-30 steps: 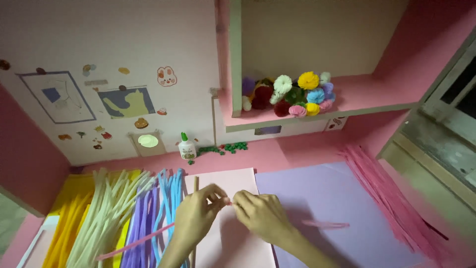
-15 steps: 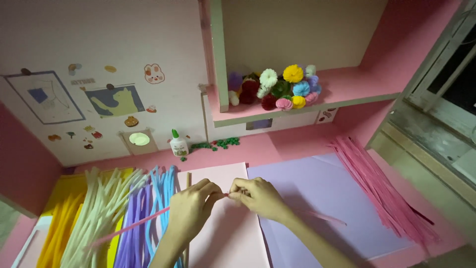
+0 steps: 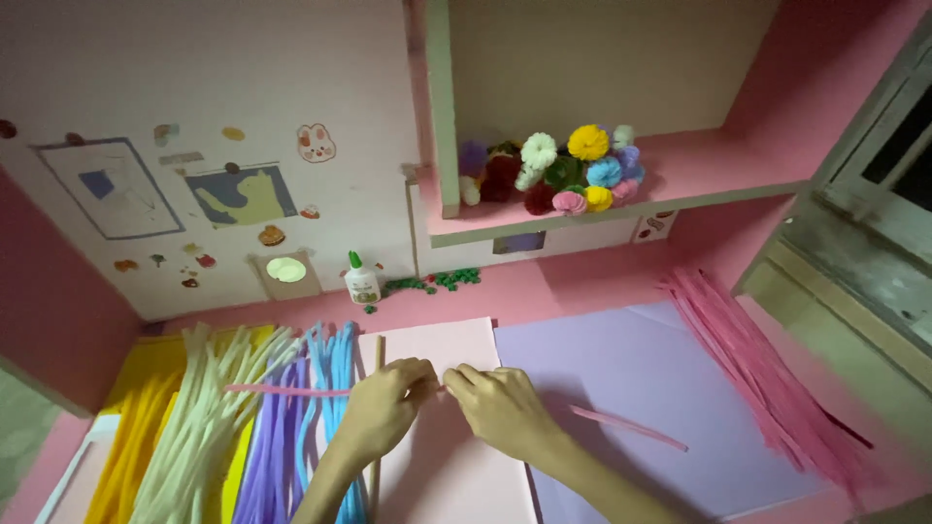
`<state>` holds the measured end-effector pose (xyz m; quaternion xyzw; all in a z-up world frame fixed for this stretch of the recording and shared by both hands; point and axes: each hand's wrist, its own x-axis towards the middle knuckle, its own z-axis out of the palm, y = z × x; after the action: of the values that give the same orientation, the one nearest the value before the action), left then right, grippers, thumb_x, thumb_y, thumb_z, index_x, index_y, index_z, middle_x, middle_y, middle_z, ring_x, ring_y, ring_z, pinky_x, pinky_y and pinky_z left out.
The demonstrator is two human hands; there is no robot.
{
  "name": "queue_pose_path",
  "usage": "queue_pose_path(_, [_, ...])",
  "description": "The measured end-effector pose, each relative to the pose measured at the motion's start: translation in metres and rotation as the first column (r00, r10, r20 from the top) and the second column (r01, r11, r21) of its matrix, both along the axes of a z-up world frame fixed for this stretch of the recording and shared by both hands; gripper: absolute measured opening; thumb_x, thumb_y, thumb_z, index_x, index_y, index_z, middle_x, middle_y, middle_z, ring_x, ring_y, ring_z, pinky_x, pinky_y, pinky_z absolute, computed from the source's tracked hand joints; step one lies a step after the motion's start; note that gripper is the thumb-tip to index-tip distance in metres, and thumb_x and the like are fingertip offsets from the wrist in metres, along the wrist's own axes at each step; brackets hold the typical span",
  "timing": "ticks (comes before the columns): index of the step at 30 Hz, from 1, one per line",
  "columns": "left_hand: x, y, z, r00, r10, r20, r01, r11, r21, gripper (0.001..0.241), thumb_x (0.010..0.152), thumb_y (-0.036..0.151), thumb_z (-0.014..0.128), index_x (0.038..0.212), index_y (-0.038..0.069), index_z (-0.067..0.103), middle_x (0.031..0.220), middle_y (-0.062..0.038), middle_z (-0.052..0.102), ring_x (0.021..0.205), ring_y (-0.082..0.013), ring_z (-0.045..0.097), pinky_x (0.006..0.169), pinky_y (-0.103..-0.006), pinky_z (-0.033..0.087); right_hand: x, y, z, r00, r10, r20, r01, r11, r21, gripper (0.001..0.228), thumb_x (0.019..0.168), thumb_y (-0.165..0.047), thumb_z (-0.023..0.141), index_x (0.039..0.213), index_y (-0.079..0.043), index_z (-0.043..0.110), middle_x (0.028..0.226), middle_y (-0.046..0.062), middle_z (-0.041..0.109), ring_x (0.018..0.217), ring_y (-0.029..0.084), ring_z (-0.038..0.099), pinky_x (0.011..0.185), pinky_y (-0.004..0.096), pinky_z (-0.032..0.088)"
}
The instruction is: The person wraps a pink pipe cleaner around a wooden stick, creating a spiral coil. They continue winding the pipe cleaner tightly along the stick's length.
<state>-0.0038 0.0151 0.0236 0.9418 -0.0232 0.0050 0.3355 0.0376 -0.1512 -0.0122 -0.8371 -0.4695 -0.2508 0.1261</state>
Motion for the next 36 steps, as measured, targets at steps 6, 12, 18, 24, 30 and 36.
queue_pose_path(6, [0.026,-0.009,-0.084,0.977,-0.096,0.19,0.012,0.917,0.4,0.02,0.074,0.015,0.054,0.088,0.027,0.059,0.073,0.004,0.057,0.067,-0.0178,0.059,0.049,-0.038,0.048,0.014,-0.009,-0.018,0.939,-0.202,-0.278,0.126,0.955,-0.27,0.038,0.064,0.011,0.047,0.092,-0.014,0.049,0.075,0.005,0.052,0.052,0.032,0.054,0.043,0.044,0.039])
queue_pose_path(12, [0.0,-0.045,-0.022,0.967,0.159,0.198,-0.173,0.983,0.056,0.014,0.072,0.033,0.056,0.077,0.025,0.066,0.073,0.005,0.066,0.068,-0.0192,0.064,0.06,-0.0355,0.048,0.026,-0.011,-0.024,0.986,-0.117,-0.122,0.114,0.993,-0.037,0.018,0.069,0.001,0.055,0.079,-0.012,0.052,0.07,0.003,0.056,0.065,0.023,0.059,0.05,0.036,0.043])
queue_pose_path(18, [0.003,-0.047,-0.034,0.937,0.121,0.329,-0.163,0.981,0.103,0.007,0.069,0.029,0.062,0.072,0.024,0.066,0.065,0.004,0.062,0.058,-0.0196,0.063,0.053,-0.0365,0.046,0.026,-0.005,-0.039,0.991,-0.125,0.04,0.126,0.992,-0.023,0.01,0.073,-0.006,0.052,0.081,-0.009,0.058,0.081,0.009,0.055,0.081,0.026,0.05,0.073,0.038,0.035])
queue_pose_path(24, [0.015,-0.037,-0.062,0.866,0.092,0.491,-0.2,0.965,0.172,0.012,0.069,0.017,0.059,0.057,0.014,0.056,0.049,0.004,0.057,0.043,-0.0204,0.054,0.089,-0.0321,0.045,0.014,-0.004,-0.048,0.96,-0.102,0.259,0.106,0.994,-0.002,0.012,0.077,0.002,0.049,0.07,-0.006,0.053,0.069,0.008,0.049,0.072,0.023,0.044,0.072,0.036,0.035])
queue_pose_path(30, [0.028,-0.02,-0.103,0.872,0.181,0.454,-0.326,0.908,0.264,0.006,0.07,0.027,0.061,0.075,0.027,0.058,0.068,0.013,0.058,0.051,-0.0127,0.055,0.044,-0.0331,0.046,0.022,-0.008,-0.037,0.972,0.025,0.232,-0.039,0.998,0.055,0.011,0.078,0.005,0.045,0.075,-0.001,0.054,0.074,0.013,0.051,0.071,0.025,0.046,0.07,0.037,0.035])
queue_pose_path(36, [0.031,-0.015,-0.104,0.841,0.038,0.539,-0.231,0.927,0.296,0.013,0.075,0.033,0.056,0.068,0.024,0.051,0.063,0.007,0.05,0.046,-0.0124,0.052,0.039,-0.0304,0.041,0.028,-0.016,-0.05,0.976,0.056,0.209,-0.074,0.994,0.079,0.008,0.077,-0.002,0.048,0.073,-0.003,0.055,0.074,0.012,0.052,0.071,0.026,0.045,0.079,0.043,0.037])
